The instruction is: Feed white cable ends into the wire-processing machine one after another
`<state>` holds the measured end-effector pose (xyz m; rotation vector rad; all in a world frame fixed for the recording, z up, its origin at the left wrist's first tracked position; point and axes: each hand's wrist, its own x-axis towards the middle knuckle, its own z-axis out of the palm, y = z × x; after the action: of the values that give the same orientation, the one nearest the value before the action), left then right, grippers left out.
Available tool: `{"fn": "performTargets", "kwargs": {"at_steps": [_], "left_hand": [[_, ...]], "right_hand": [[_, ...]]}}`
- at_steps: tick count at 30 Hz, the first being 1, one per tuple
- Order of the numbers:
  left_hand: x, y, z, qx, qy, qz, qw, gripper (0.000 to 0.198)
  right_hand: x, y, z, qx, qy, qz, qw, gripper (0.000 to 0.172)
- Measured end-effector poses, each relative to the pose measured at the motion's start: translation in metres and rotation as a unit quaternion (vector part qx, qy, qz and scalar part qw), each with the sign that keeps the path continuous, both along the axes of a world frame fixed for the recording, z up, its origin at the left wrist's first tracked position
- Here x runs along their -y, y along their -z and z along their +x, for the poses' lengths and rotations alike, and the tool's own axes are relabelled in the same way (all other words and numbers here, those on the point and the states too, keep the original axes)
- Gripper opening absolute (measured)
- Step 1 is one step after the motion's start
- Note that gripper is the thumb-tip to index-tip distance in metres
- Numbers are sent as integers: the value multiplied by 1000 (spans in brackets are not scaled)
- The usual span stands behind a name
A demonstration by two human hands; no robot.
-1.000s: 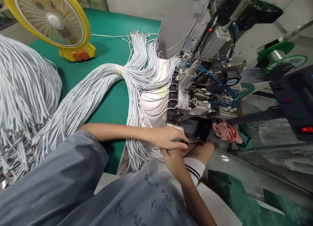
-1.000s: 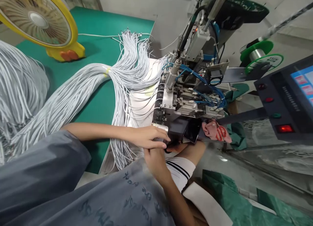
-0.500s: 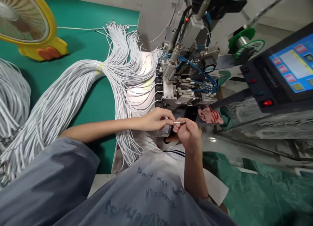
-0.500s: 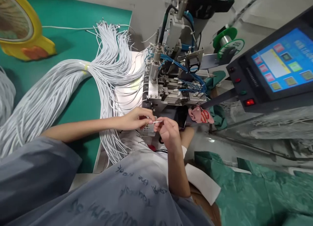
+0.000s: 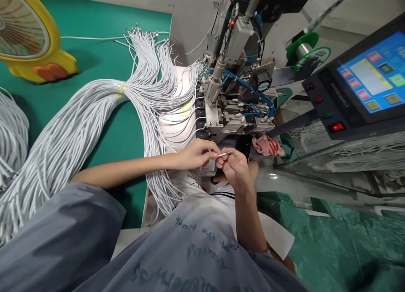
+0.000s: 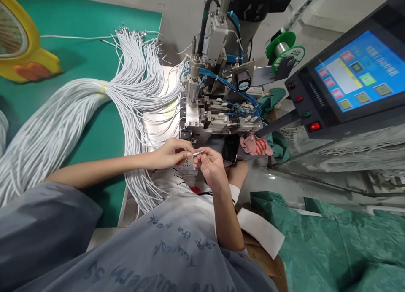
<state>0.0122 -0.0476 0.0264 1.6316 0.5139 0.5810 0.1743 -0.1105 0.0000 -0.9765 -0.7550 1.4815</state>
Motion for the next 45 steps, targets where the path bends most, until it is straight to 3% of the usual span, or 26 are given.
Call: {"fn": "performTargets", "kwargs": {"at_steps": [6, 9, 12, 14, 19, 22, 28, 35, 37, 39, 42, 45], "left_hand": [[-2, 1, -1, -4, -3, 74, 997, 19], [-6, 6, -3, -7, -7, 181, 983, 22], [-9, 14, -5, -19, -1, 315, 949, 25], [-9, 18, -5, -36, -1, 359, 933, 27], [-3, 21, -2, -28, -42, 318, 947, 21], [-2, 20, -1, -9, -42, 295, 955, 19], [-11, 23, -5, -51, -2, 363, 930, 26], [-3, 22, -1, -34, -46, 311, 949, 22], [-3, 23, -1, -40, -50, 309, 949, 23], [-6, 24, -2, -72, -38, 357, 931, 26], [-16, 25, -6, -152, -5, 493, 857, 27], [-22, 27, -8, -211, 9, 569, 795, 27]], "right_hand": [[0, -4, -3, 182, 76, 86, 977, 9], [0, -14, 3, 253, 75, 89, 961, 9], [-1, -20, 11, 316, 42, 63, 946, 9], [-2, -18, 12, 335, 39, 46, 940, 9], [0, -1, -2, 250, 103, 69, 960, 15], [2, -2, -5, 247, 122, 76, 958, 17], [-5, -18, 15, 347, 6, 32, 937, 15], [0, 9, -7, 246, 110, 52, 962, 17], [3, 11, -14, 247, 144, 65, 956, 18], [4, 6, -15, 317, 172, 82, 929, 16], [1, -4, -7, 457, 146, 106, 871, 17], [-6, -5, 1, 493, 90, 111, 858, 21]]}}
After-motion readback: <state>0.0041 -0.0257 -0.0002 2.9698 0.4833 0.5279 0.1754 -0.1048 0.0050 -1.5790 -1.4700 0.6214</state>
